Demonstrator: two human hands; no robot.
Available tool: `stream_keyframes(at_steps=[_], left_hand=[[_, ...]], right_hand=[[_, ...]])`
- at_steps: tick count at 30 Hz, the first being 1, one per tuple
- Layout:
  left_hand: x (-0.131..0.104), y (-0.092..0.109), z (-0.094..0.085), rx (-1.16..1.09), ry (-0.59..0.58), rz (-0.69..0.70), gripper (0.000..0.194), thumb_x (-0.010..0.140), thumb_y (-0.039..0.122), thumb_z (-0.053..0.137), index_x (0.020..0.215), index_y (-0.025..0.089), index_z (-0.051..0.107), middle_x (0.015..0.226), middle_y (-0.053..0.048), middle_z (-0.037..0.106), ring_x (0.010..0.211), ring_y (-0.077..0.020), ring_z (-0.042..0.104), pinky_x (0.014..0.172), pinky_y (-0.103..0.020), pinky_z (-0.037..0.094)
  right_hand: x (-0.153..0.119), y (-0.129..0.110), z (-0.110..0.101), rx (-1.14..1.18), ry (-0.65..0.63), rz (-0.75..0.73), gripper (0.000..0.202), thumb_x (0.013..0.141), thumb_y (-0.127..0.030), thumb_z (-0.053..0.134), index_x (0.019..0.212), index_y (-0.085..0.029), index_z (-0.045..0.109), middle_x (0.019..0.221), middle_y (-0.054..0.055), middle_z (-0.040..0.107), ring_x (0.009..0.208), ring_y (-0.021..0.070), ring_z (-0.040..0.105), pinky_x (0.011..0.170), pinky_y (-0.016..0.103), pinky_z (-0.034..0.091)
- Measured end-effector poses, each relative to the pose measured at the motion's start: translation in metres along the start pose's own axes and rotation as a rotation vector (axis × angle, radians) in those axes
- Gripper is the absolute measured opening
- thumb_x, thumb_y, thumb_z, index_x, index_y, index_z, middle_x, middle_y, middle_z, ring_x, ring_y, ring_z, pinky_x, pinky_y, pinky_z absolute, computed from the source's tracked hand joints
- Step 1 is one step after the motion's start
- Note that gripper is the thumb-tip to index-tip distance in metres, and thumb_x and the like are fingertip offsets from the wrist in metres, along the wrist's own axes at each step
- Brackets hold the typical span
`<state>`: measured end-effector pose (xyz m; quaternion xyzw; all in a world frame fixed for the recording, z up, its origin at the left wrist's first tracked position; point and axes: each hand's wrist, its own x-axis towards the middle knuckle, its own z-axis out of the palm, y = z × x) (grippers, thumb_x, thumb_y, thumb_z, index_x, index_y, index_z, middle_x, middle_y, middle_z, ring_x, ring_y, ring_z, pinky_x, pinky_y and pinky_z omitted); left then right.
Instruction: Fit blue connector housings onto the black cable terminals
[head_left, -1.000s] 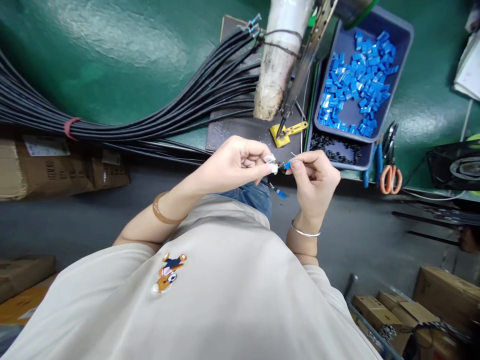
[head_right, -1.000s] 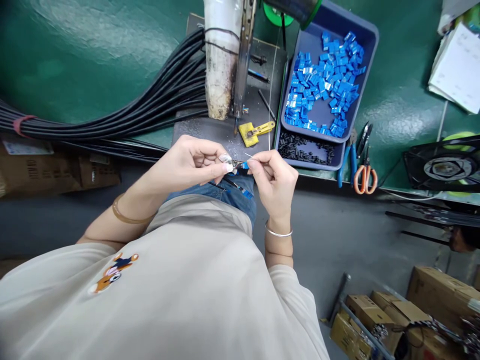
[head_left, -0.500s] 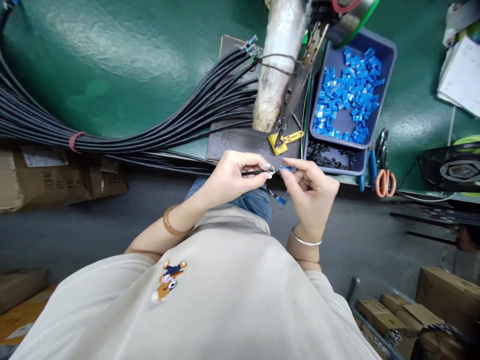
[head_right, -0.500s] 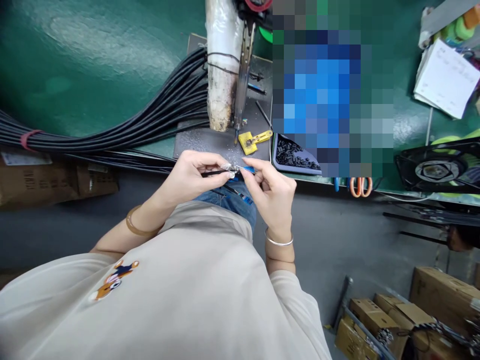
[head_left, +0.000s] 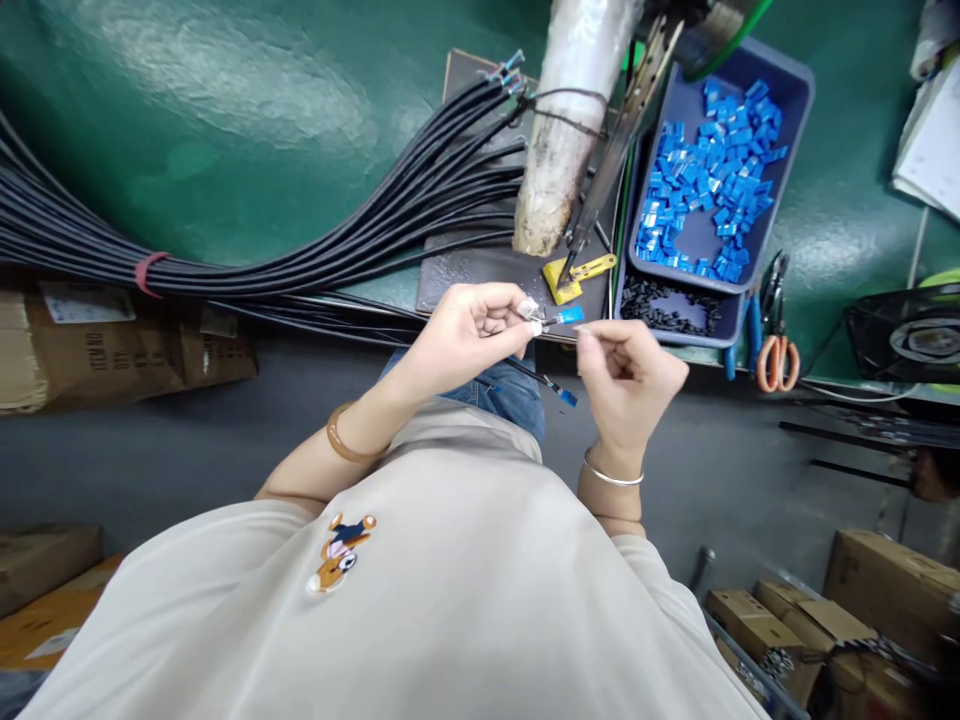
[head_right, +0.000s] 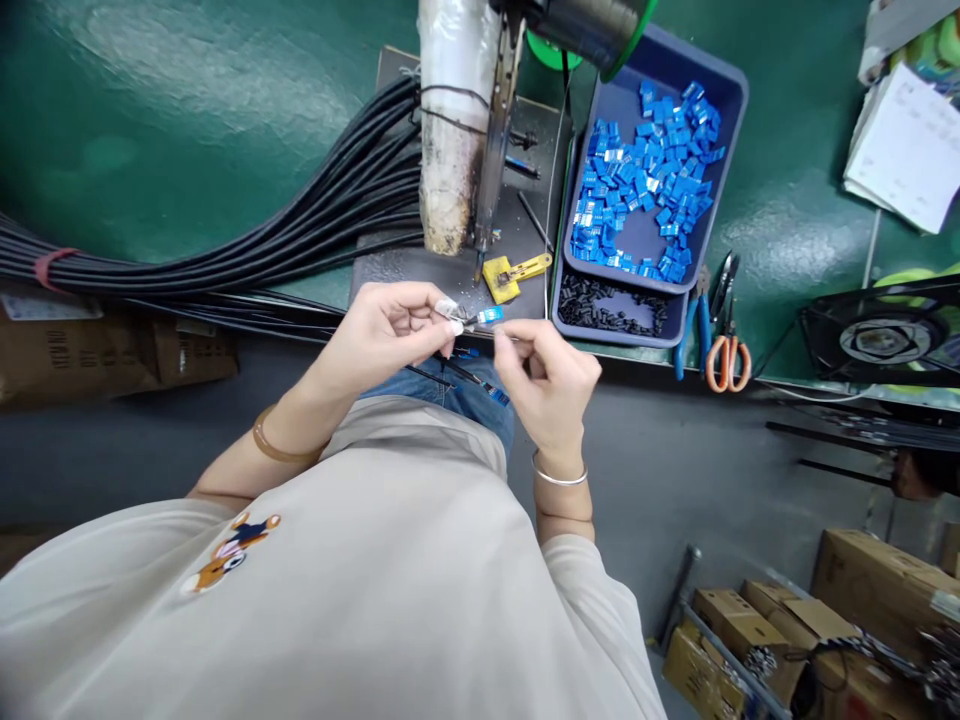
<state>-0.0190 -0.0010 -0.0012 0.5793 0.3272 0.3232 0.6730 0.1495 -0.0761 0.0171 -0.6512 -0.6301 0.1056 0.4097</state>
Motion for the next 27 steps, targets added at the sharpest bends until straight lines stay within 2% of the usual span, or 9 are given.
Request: stream_keyframes(at_steps=[2, 5, 7, 10, 13, 17, 20, 23, 27], left_hand=[[-0.001, -0.002, 0.003, 0.142, 0.031, 0.116, 0.009, 0.083, 0.018, 0.063, 0.075, 0.014, 0.061, 0.066, 0.000, 0.061, 0.058, -0.0071, 0.050, 0.055, -0.019, 0.039], [-0.003, -0.005, 0.007, 0.370, 0.092, 0.297, 0.010, 0.081, 0.013, 0.062, 0.071, 0.014, 0.061, 0.064, 0.002, 0.055, 0.059, -0.0071, 0.045, 0.057, -0.021, 0.035], [-0.003, -0.006, 0.008, 0.448, 0.108, 0.359, 0.011, 0.080, 0.010, 0.061, 0.069, 0.014, 0.059, 0.061, 0.004, 0.051, 0.056, -0.0059, 0.040, 0.056, -0.021, 0.032], [-0.003, -0.006, 0.007, 0.386, 0.097, 0.330, 0.009, 0.080, 0.010, 0.061, 0.072, 0.014, 0.059, 0.063, 0.004, 0.051, 0.057, -0.0056, 0.041, 0.055, -0.019, 0.034], [-0.003, -0.008, 0.007, 0.293, 0.105, 0.282, 0.006, 0.080, 0.013, 0.062, 0.075, 0.013, 0.059, 0.066, 0.003, 0.054, 0.059, -0.0060, 0.045, 0.056, -0.018, 0.037], [-0.004, -0.010, 0.007, 0.337, 0.152, 0.308, 0.006, 0.080, 0.013, 0.063, 0.075, 0.013, 0.060, 0.063, 0.004, 0.052, 0.056, -0.0055, 0.043, 0.053, -0.017, 0.036], [-0.004, -0.011, 0.009, 0.444, 0.176, 0.398, 0.010, 0.078, 0.009, 0.063, 0.071, 0.013, 0.058, 0.059, 0.006, 0.047, 0.052, -0.0040, 0.037, 0.051, -0.018, 0.031], [-0.004, -0.010, 0.010, 0.513, 0.189, 0.462, 0.012, 0.078, 0.007, 0.061, 0.069, 0.014, 0.057, 0.057, 0.006, 0.045, 0.051, -0.0043, 0.035, 0.051, -0.018, 0.030], [-0.005, -0.010, 0.012, 0.580, 0.202, 0.522, 0.014, 0.079, 0.005, 0.060, 0.069, 0.014, 0.055, 0.058, 0.006, 0.046, 0.051, -0.0048, 0.038, 0.052, -0.019, 0.031]], right_hand=[[0.002, -0.003, -0.001, 0.013, 0.039, 0.082, 0.014, 0.091, -0.033, 0.059, 0.085, -0.023, 0.067, 0.057, -0.007, 0.052, 0.045, 0.0056, 0.038, 0.048, 0.024, 0.030], [0.006, -0.007, 0.001, -0.042, -0.046, 0.062, 0.017, 0.089, -0.034, 0.063, 0.078, -0.021, 0.063, 0.057, -0.007, 0.053, 0.048, 0.0050, 0.041, 0.053, 0.023, 0.035], [0.008, -0.009, 0.003, -0.070, -0.105, 0.025, 0.016, 0.088, -0.030, 0.063, 0.076, -0.020, 0.060, 0.059, -0.007, 0.053, 0.050, 0.0044, 0.042, 0.056, 0.022, 0.037], [0.008, -0.009, 0.002, -0.034, -0.188, 0.032, 0.015, 0.091, -0.026, 0.058, 0.077, -0.019, 0.058, 0.062, -0.007, 0.055, 0.050, 0.0038, 0.041, 0.055, 0.021, 0.036], [0.007, -0.008, -0.001, 0.114, -0.236, 0.134, 0.017, 0.093, -0.028, 0.056, 0.078, -0.020, 0.059, 0.061, -0.007, 0.055, 0.048, 0.0041, 0.042, 0.051, 0.022, 0.033], [0.006, -0.007, -0.005, 0.190, -0.092, 0.230, 0.017, 0.092, -0.032, 0.058, 0.081, -0.020, 0.064, 0.059, -0.005, 0.057, 0.050, 0.0064, 0.049, 0.049, 0.022, 0.034], [0.005, -0.007, -0.004, 0.147, -0.033, 0.220, 0.016, 0.090, -0.034, 0.061, 0.082, -0.021, 0.066, 0.062, -0.005, 0.059, 0.048, 0.0057, 0.046, 0.047, 0.023, 0.032], [0.006, -0.007, -0.001, 0.089, -0.050, 0.163, 0.011, 0.087, -0.031, 0.065, 0.084, -0.021, 0.067, 0.062, -0.006, 0.059, 0.046, 0.0045, 0.040, 0.047, 0.022, 0.031], [0.007, -0.008, 0.003, 0.046, -0.077, 0.101, 0.007, 0.084, -0.026, 0.067, 0.082, -0.019, 0.066, 0.061, -0.007, 0.057, 0.049, 0.0037, 0.042, 0.052, 0.020, 0.036]])
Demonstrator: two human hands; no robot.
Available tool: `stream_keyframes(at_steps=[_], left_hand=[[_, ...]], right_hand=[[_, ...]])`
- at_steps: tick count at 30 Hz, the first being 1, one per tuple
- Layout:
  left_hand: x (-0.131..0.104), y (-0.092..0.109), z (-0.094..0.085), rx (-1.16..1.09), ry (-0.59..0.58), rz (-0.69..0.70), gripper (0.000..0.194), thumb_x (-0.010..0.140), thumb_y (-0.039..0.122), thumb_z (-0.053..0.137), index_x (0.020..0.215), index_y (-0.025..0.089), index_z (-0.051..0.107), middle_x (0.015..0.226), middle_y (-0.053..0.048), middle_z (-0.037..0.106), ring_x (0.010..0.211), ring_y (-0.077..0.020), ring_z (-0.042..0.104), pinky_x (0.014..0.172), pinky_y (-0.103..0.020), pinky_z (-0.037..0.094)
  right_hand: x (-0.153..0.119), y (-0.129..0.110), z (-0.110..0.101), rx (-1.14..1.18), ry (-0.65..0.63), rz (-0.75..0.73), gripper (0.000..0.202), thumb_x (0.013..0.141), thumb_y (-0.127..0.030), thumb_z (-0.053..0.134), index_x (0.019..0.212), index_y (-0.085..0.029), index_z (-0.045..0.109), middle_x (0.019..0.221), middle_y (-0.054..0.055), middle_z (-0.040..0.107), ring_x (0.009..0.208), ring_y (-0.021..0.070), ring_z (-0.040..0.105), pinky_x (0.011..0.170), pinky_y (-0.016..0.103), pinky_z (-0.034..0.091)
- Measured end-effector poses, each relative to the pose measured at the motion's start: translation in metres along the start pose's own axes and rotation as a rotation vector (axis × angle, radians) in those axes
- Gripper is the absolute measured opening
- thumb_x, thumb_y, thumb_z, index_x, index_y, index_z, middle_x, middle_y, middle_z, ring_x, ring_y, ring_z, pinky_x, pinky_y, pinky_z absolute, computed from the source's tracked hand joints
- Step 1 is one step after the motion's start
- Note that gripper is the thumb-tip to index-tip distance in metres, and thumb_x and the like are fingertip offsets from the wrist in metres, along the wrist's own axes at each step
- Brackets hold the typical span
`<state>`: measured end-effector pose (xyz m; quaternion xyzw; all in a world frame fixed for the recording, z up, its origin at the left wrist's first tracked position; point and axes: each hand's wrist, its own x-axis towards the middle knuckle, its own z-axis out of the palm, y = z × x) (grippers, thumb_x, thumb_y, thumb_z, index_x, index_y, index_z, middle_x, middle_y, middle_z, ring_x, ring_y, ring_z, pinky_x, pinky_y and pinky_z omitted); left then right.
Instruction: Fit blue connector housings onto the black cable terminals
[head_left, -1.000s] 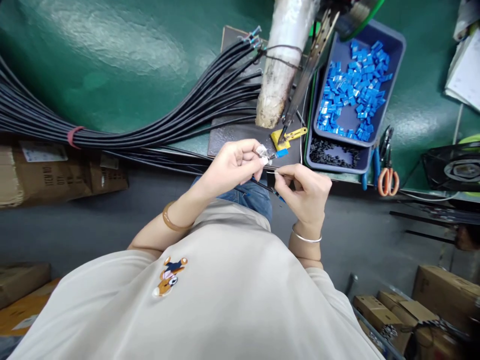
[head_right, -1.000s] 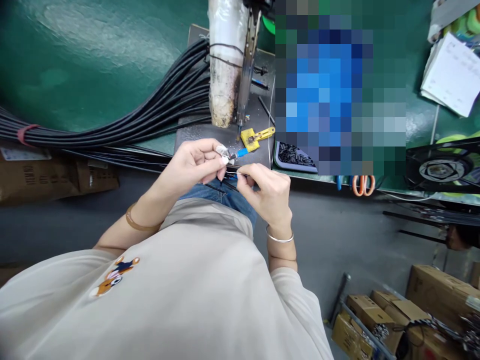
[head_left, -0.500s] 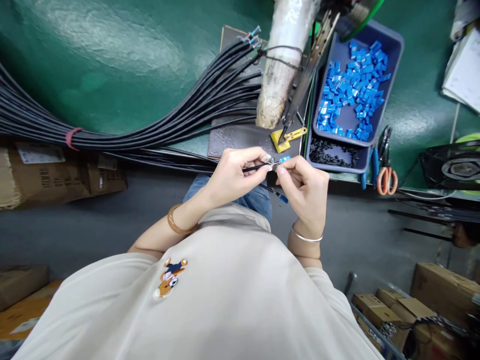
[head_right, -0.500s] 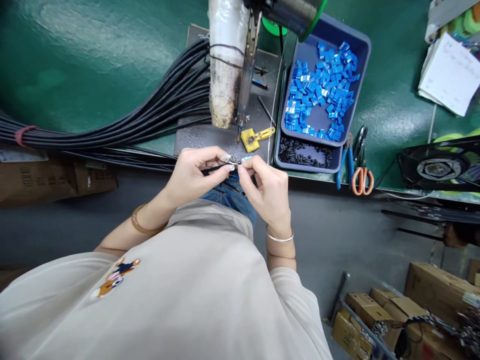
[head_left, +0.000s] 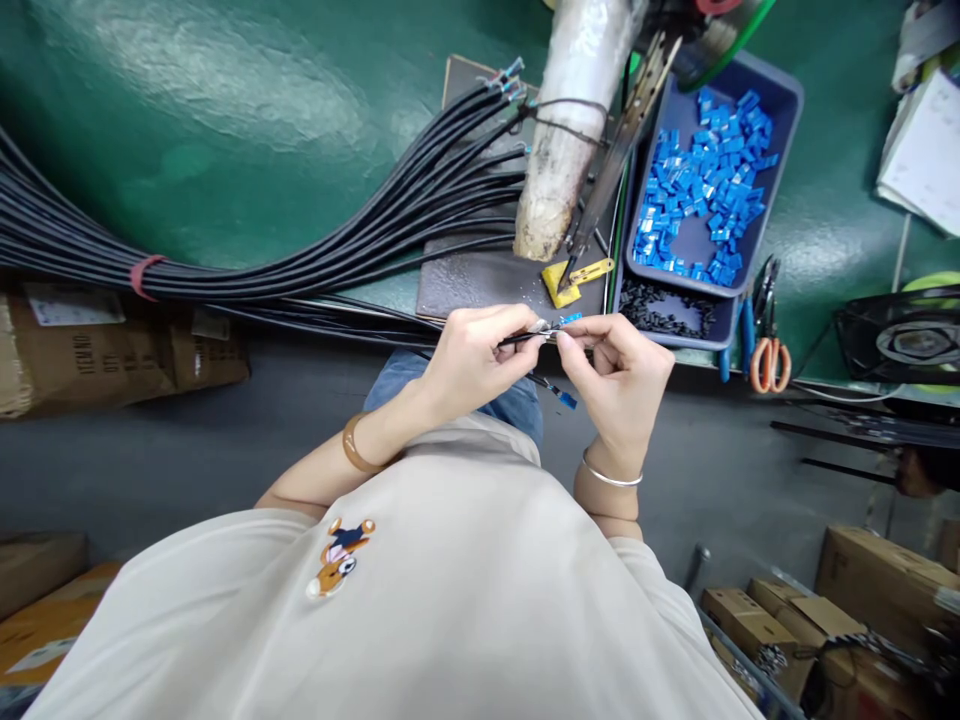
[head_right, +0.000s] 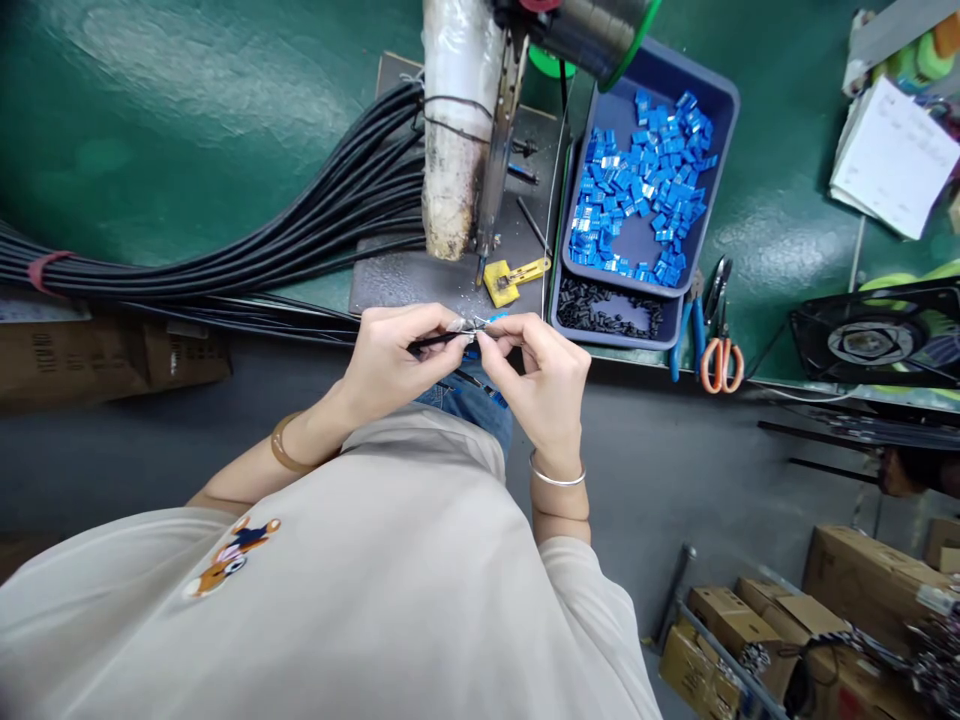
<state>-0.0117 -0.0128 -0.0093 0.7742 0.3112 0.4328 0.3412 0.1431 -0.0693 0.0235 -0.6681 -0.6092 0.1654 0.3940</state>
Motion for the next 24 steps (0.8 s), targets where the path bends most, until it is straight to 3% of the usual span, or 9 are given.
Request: stream_keyframes(at_steps=[8, 11, 15, 18, 22, 24], left_hand=[[-0.003, 0.000, 0.004, 0.087, 0.022, 0.112, 0.011, 0.081, 0.005, 0.056, 0.073, 0.014, 0.058, 0.060, 0.004, 0.048, 0.053, -0.0062, 0.039, 0.053, -0.021, 0.033], [-0.003, 0.002, 0.000, -0.120, -0.017, -0.033, 0.006, 0.081, 0.009, 0.059, 0.077, 0.013, 0.059, 0.063, 0.003, 0.053, 0.054, -0.0060, 0.044, 0.055, -0.019, 0.037], [0.000, 0.003, -0.010, -0.579, -0.177, -0.326, 0.003, 0.081, 0.013, 0.062, 0.084, 0.013, 0.061, 0.072, -0.001, 0.060, 0.062, -0.0066, 0.053, 0.060, -0.017, 0.045], [0.004, 0.002, -0.013, -0.727, -0.253, -0.460, 0.007, 0.078, 0.016, 0.065, 0.083, 0.012, 0.062, 0.069, 0.001, 0.056, 0.059, -0.0053, 0.049, 0.056, -0.016, 0.042], [0.008, 0.000, -0.011, -0.725, -0.226, -0.526, 0.012, 0.082, 0.023, 0.066, 0.081, 0.012, 0.066, 0.064, 0.002, 0.051, 0.057, -0.0042, 0.042, 0.053, -0.015, 0.036], [0.009, 0.000, -0.010, -0.724, -0.227, -0.515, 0.012, 0.083, 0.023, 0.065, 0.079, 0.011, 0.066, 0.065, 0.002, 0.051, 0.057, -0.0040, 0.041, 0.053, -0.015, 0.035]], right_hand=[[0.003, 0.002, -0.001, -0.013, -0.064, -0.006, 0.013, 0.085, -0.019, 0.062, 0.072, -0.018, 0.058, 0.061, -0.007, 0.053, 0.047, 0.0018, 0.033, 0.051, 0.020, 0.030], [0.004, 0.011, -0.002, 0.227, -0.181, 0.094, 0.016, 0.087, -0.028, 0.062, 0.075, -0.019, 0.059, 0.057, -0.007, 0.053, 0.043, 0.0025, 0.033, 0.044, 0.021, 0.025], [0.001, 0.019, 0.002, 0.470, -0.262, 0.128, 0.021, 0.086, -0.038, 0.065, 0.074, -0.021, 0.060, 0.057, -0.007, 0.057, 0.044, 0.0045, 0.043, 0.042, 0.020, 0.031], [-0.003, 0.015, 0.006, 0.366, -0.144, 0.103, 0.020, 0.085, -0.038, 0.066, 0.074, -0.021, 0.062, 0.058, -0.006, 0.056, 0.045, 0.0049, 0.044, 0.043, 0.021, 0.031], [-0.004, 0.008, 0.005, 0.205, 0.132, 0.071, 0.014, 0.086, -0.036, 0.066, 0.083, -0.022, 0.066, 0.062, -0.006, 0.058, 0.049, 0.0060, 0.049, 0.047, 0.022, 0.034], [-0.001, 0.009, 0.004, 0.176, 0.126, 0.079, 0.016, 0.087, -0.038, 0.066, 0.086, -0.022, 0.066, 0.062, -0.006, 0.059, 0.050, 0.0063, 0.050, 0.048, 0.023, 0.036]])
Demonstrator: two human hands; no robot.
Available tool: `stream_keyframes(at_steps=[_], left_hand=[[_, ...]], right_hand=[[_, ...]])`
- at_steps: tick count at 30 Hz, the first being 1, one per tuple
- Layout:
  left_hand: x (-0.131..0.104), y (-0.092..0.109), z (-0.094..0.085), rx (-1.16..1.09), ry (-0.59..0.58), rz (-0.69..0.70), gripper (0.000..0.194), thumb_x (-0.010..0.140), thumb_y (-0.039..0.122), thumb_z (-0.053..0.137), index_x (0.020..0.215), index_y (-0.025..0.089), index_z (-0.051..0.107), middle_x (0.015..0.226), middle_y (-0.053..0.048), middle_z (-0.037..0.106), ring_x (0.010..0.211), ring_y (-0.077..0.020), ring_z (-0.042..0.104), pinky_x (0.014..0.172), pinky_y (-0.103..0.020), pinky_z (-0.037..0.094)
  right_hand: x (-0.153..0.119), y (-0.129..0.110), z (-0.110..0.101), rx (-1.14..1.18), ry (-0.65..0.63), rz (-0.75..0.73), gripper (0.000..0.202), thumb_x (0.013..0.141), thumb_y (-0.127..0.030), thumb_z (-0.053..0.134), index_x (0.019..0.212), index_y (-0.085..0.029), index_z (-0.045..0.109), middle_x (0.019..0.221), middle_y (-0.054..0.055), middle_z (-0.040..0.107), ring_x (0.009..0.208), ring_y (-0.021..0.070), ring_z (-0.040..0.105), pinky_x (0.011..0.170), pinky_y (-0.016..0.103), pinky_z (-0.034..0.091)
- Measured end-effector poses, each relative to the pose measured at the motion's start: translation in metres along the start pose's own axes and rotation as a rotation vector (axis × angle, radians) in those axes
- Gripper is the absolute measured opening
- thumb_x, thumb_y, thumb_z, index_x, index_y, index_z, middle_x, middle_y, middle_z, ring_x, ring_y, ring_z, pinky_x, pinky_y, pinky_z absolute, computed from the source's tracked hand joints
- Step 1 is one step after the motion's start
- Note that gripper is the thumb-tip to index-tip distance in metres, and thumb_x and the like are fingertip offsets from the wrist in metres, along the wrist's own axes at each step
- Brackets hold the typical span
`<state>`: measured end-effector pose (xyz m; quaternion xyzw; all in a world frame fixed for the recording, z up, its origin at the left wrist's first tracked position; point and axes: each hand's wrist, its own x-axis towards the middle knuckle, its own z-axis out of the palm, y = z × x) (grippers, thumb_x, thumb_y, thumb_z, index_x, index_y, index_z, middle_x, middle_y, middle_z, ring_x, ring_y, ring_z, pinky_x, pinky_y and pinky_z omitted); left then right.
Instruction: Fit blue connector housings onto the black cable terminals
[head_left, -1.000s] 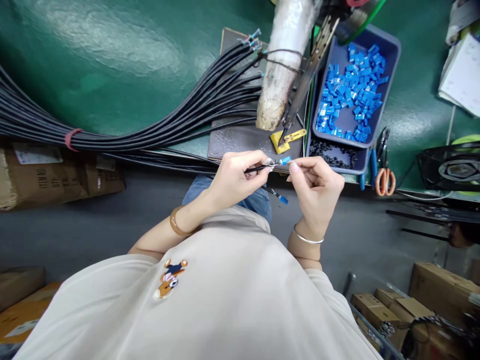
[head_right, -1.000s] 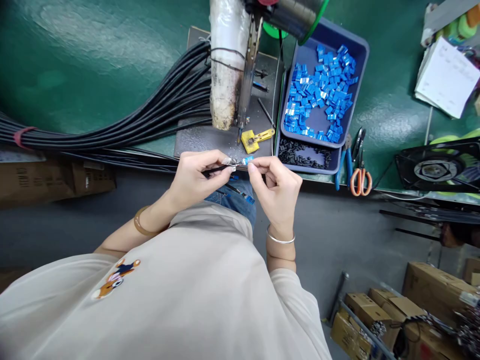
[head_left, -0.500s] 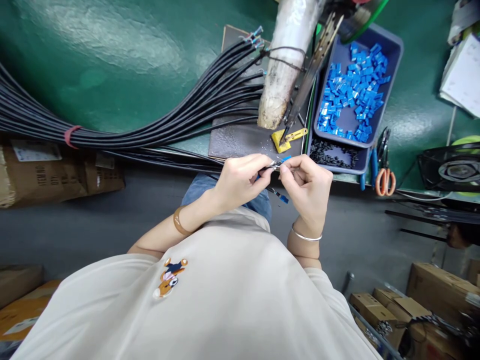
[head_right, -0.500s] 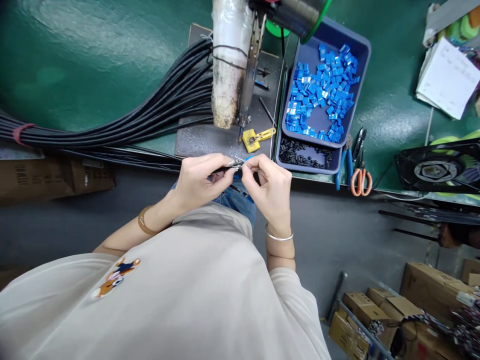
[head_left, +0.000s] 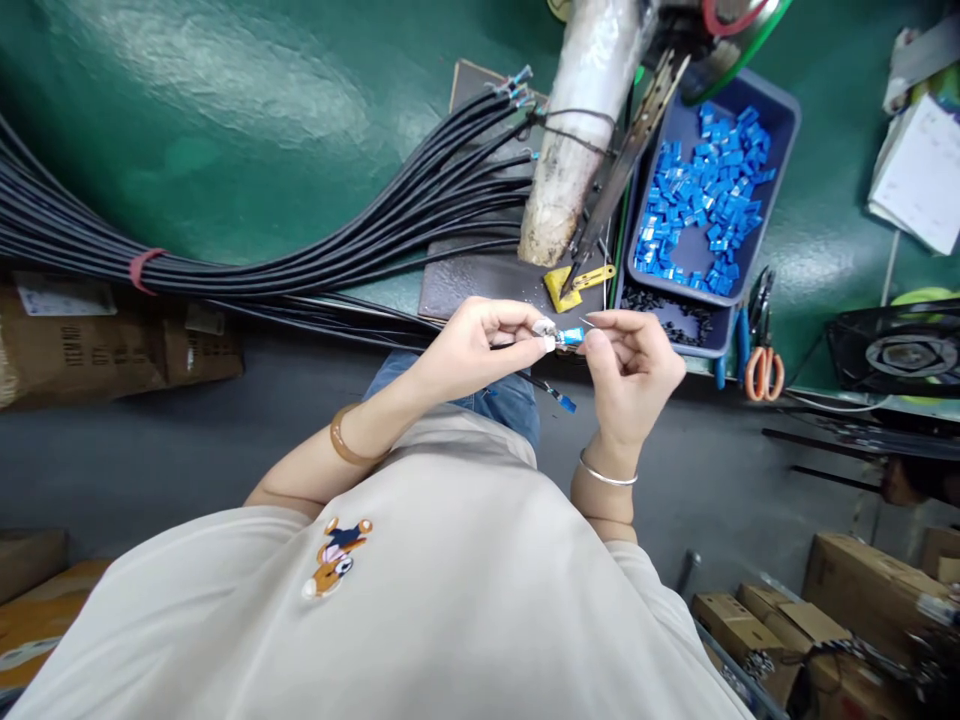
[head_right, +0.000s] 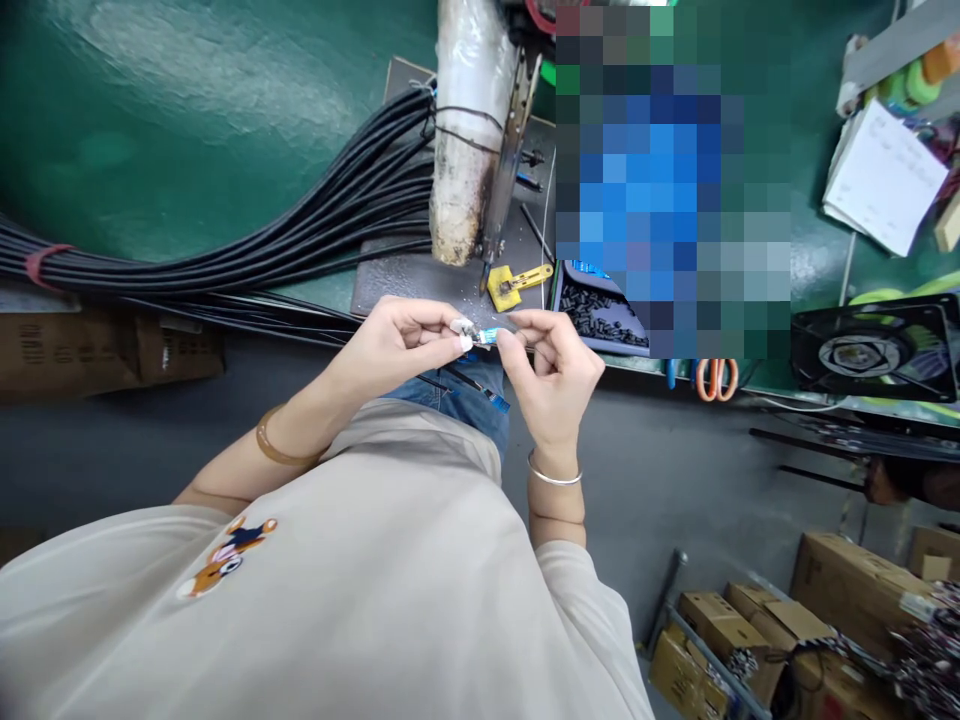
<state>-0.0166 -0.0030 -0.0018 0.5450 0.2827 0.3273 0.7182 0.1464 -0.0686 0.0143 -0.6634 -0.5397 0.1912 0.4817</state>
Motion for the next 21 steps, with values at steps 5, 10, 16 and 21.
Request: stream_keyframes(at_steps=[5, 10, 16, 21], left_hand=[[0.003, -0.004, 0.002, 0.039, 0.007, 0.001, 0.015, 0.082, 0.024, 0.066, 0.075, 0.011, 0.065, 0.062, 0.003, 0.049, 0.055, -0.0041, 0.038, 0.050, -0.017, 0.033], [0.006, -0.009, 0.004, 0.099, 0.065, 0.041, 0.012, 0.082, 0.022, 0.063, 0.076, 0.012, 0.067, 0.064, 0.002, 0.051, 0.057, -0.0049, 0.041, 0.053, -0.017, 0.034], [0.009, -0.009, 0.004, 0.099, 0.066, 0.014, 0.010, 0.078, 0.019, 0.063, 0.071, 0.013, 0.063, 0.058, 0.004, 0.044, 0.051, -0.0045, 0.034, 0.048, -0.019, 0.026], [0.013, -0.005, 0.005, 0.035, 0.115, -0.022, 0.010, 0.076, 0.014, 0.062, 0.067, 0.015, 0.057, 0.053, 0.006, 0.039, 0.047, -0.0031, 0.029, 0.045, -0.020, 0.021]], right_hand=[[0.004, 0.003, 0.000, -0.041, -0.093, 0.006, 0.023, 0.091, -0.036, 0.061, 0.075, -0.020, 0.063, 0.061, -0.005, 0.059, 0.050, 0.0059, 0.048, 0.050, 0.023, 0.035], [0.003, 0.002, 0.003, -0.146, -0.035, -0.078, 0.020, 0.091, -0.034, 0.061, 0.077, -0.020, 0.064, 0.061, -0.006, 0.059, 0.048, 0.0051, 0.040, 0.051, 0.024, 0.032], [0.004, 0.004, 0.005, -0.177, -0.032, -0.099, 0.020, 0.091, -0.035, 0.060, 0.077, -0.021, 0.065, 0.059, -0.007, 0.057, 0.045, 0.0051, 0.039, 0.049, 0.025, 0.031], [0.001, 0.007, 0.005, -0.023, 0.122, -0.124, 0.016, 0.094, -0.031, 0.055, 0.105, -0.024, 0.064, 0.059, -0.007, 0.055, 0.045, 0.0065, 0.049, 0.043, 0.023, 0.032]])
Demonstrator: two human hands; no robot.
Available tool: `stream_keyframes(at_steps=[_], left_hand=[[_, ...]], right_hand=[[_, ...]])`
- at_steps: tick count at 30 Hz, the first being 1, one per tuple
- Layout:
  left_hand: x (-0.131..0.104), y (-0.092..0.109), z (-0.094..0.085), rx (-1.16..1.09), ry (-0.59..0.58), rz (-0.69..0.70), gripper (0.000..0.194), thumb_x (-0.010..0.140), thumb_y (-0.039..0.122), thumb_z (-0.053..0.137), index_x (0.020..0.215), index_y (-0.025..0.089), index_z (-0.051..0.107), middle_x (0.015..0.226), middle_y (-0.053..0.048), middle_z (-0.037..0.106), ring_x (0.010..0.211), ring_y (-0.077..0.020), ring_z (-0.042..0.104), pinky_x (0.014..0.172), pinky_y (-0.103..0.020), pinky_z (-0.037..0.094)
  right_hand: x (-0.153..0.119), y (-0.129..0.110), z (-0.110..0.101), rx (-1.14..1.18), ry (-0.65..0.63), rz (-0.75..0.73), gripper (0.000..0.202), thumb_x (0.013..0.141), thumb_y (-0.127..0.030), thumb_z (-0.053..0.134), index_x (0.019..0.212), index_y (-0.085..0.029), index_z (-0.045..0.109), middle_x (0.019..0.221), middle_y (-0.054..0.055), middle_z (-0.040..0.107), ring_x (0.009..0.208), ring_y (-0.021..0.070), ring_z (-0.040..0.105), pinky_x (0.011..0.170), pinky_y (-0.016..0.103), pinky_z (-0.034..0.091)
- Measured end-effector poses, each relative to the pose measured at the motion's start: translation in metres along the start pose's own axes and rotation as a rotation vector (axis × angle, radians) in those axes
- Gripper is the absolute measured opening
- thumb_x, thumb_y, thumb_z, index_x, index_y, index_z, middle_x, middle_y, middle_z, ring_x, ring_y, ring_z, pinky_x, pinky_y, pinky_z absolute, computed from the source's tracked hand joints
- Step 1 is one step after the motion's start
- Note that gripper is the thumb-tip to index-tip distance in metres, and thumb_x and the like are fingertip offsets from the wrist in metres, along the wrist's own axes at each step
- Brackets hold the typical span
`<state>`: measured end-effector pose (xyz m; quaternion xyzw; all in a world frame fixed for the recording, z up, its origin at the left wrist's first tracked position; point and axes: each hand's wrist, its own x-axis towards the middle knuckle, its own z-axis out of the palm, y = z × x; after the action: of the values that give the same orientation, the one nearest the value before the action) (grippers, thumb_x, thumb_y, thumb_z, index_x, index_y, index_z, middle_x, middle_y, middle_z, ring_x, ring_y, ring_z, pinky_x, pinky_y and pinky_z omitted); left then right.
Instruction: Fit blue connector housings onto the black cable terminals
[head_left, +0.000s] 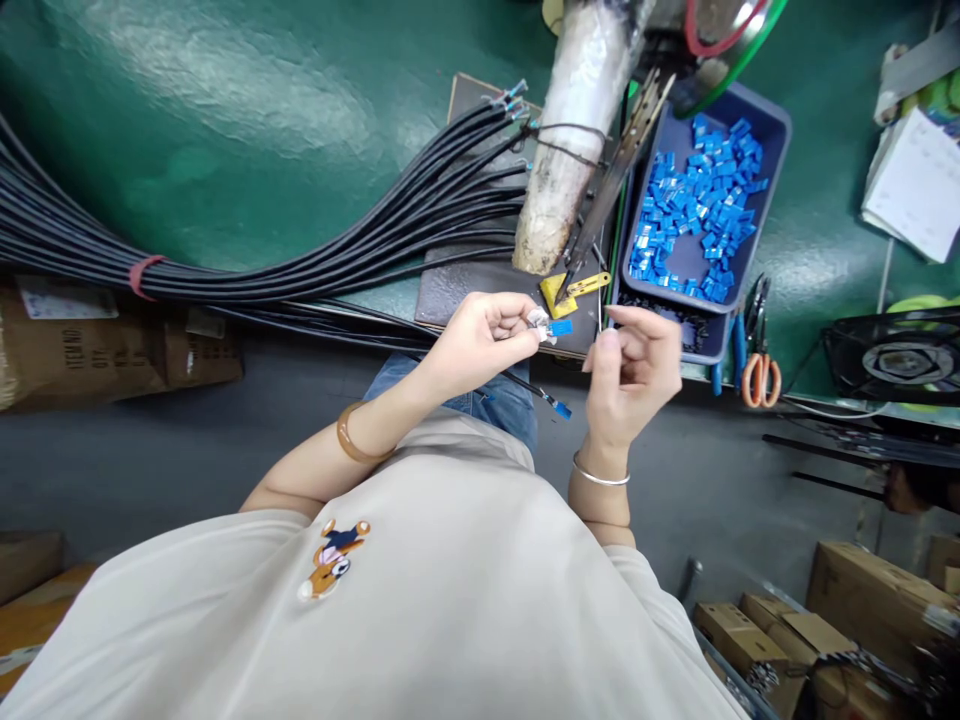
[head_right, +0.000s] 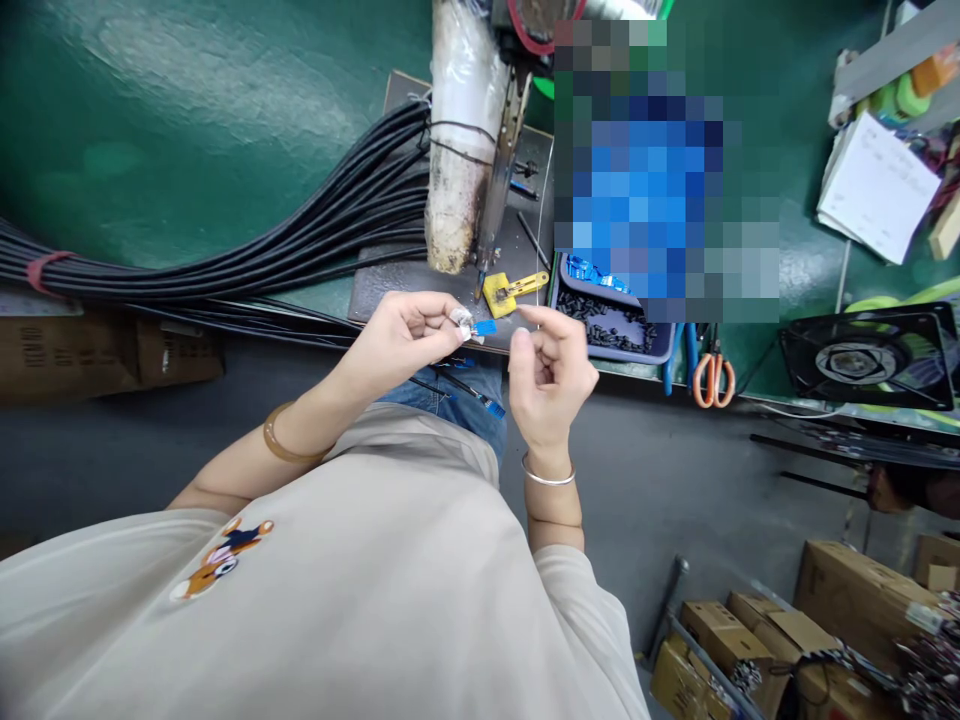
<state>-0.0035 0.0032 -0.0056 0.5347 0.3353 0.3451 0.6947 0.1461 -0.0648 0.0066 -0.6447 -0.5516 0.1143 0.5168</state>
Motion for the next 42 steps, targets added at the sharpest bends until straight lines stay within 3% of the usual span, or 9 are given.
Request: stream_keyframes(at_steps=[3, 6, 10, 21, 33, 42], left_hand=[[0.003, 0.003, 0.000, -0.047, 0.002, -0.017, 0.010, 0.077, 0.015, 0.061, 0.068, 0.015, 0.057, 0.053, 0.006, 0.041, 0.045, -0.0028, 0.031, 0.043, -0.020, 0.021], [0.006, 0.004, -0.001, -0.078, -0.001, -0.011, 0.009, 0.077, 0.014, 0.062, 0.069, 0.014, 0.057, 0.052, 0.006, 0.042, 0.044, -0.0027, 0.032, 0.041, -0.020, 0.021], [0.011, 0.004, 0.001, -0.126, 0.024, 0.008, 0.010, 0.074, 0.014, 0.064, 0.068, 0.015, 0.056, 0.050, 0.007, 0.038, 0.043, -0.0022, 0.029, 0.040, -0.019, 0.019], [0.016, 0.011, 0.002, -0.159, 0.033, -0.031, 0.015, 0.069, 0.018, 0.065, 0.064, 0.018, 0.051, 0.042, 0.008, 0.037, 0.036, -0.0023, 0.028, 0.036, -0.021, 0.015], [0.016, 0.012, 0.001, -0.171, 0.042, -0.019, 0.013, 0.073, 0.019, 0.064, 0.067, 0.017, 0.053, 0.044, 0.008, 0.036, 0.038, -0.0029, 0.027, 0.038, -0.022, 0.018], [0.013, 0.005, -0.001, -0.139, 0.010, -0.011, 0.006, 0.074, 0.014, 0.063, 0.073, 0.016, 0.058, 0.051, 0.008, 0.040, 0.042, -0.0029, 0.028, 0.040, -0.022, 0.020]], right_hand=[[-0.001, 0.003, -0.002, 0.027, 0.059, -0.034, 0.011, 0.093, -0.025, 0.057, 0.103, -0.023, 0.061, 0.070, -0.005, 0.065, 0.052, 0.0078, 0.061, 0.048, 0.022, 0.044], [0.000, 0.005, -0.001, -0.079, -0.006, -0.197, 0.005, 0.088, -0.020, 0.063, 0.091, -0.023, 0.062, 0.089, -0.001, 0.073, 0.074, 0.0128, 0.072, 0.067, 0.027, 0.059], [0.004, 0.006, 0.005, -0.108, -0.099, -0.329, 0.008, 0.087, -0.015, 0.061, 0.086, -0.023, 0.059, 0.110, 0.004, 0.073, 0.096, 0.0171, 0.073, 0.083, 0.034, 0.063], [0.009, 0.006, 0.009, -0.040, -0.125, -0.195, 0.008, 0.088, -0.018, 0.058, 0.083, -0.023, 0.054, 0.109, 0.003, 0.072, 0.093, 0.0179, 0.074, 0.080, 0.037, 0.065], [0.011, -0.001, 0.007, -0.033, -0.147, -0.235, 0.009, 0.087, -0.016, 0.059, 0.081, -0.023, 0.056, 0.112, 0.004, 0.071, 0.102, 0.0194, 0.071, 0.086, 0.041, 0.065], [0.010, 0.002, 0.005, -0.056, -0.150, -0.254, 0.010, 0.086, -0.015, 0.060, 0.082, -0.023, 0.056, 0.107, 0.004, 0.073, 0.095, 0.0170, 0.073, 0.083, 0.036, 0.065]])
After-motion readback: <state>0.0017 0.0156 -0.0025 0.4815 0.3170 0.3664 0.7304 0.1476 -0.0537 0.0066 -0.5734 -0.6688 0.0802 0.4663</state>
